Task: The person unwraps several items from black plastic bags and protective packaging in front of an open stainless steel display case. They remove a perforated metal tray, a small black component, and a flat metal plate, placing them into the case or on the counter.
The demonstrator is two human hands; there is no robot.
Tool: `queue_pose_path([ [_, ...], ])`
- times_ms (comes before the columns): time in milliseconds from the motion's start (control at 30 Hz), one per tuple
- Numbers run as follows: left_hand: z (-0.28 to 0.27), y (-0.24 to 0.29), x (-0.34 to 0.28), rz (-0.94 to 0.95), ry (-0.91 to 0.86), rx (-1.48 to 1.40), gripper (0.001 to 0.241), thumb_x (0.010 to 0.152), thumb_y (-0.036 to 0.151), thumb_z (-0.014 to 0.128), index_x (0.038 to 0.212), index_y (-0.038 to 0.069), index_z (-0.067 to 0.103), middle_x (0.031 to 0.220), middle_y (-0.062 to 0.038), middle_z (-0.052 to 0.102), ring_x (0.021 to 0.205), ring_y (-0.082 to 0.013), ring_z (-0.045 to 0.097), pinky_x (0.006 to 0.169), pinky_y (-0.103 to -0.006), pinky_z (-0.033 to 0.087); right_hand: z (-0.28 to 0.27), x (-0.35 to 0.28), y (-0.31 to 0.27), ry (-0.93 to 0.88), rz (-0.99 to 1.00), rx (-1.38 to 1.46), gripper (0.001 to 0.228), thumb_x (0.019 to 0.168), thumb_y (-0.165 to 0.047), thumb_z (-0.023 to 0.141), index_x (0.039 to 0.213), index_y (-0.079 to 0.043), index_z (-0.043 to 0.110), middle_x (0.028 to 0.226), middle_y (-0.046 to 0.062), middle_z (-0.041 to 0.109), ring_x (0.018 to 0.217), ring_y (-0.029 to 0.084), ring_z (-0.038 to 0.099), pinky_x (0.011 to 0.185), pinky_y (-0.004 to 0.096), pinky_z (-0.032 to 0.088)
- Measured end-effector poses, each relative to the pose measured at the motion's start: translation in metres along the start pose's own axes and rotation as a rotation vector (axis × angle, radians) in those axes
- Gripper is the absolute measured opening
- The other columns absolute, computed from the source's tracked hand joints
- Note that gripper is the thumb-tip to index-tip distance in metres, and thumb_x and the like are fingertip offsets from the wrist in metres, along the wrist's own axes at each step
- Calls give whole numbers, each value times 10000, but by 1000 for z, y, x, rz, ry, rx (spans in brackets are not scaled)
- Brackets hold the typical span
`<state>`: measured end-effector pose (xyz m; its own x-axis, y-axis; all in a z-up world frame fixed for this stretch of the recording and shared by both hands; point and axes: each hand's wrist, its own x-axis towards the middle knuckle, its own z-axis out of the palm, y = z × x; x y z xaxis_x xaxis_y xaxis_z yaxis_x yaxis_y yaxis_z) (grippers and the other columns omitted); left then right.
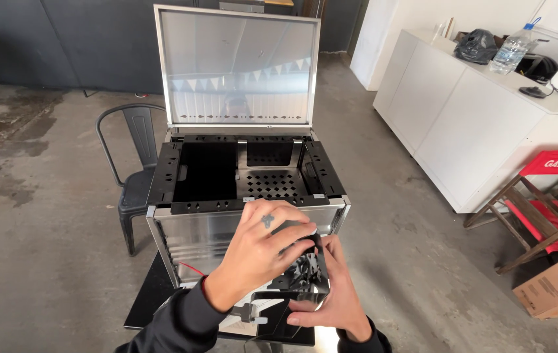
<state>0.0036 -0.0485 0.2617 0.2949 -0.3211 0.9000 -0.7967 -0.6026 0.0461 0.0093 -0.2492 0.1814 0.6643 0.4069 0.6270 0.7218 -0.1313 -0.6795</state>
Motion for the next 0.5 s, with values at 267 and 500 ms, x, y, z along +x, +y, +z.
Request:
queue_pose_path([
  [267,3,-5,-6,-52,-9,54,168,809,156,817,961,142,748,1051,58,661,1055,-206,617,937,-392,436,8,5,-4,-13,-6,-89,891,526,-354,967,1247,28,608,1169,113,466,1088,267,509,963,374,478],
  [500,14,-10,-23,-54,71,33,157,795,105,823,927,111,737,1008,35,644,966,-206,621,902,-385,458,15,5,-2,0,-43,-95,848,530,-364,952,1202,19,604,1144,118,474,1086,270,503,959,381,467],
])
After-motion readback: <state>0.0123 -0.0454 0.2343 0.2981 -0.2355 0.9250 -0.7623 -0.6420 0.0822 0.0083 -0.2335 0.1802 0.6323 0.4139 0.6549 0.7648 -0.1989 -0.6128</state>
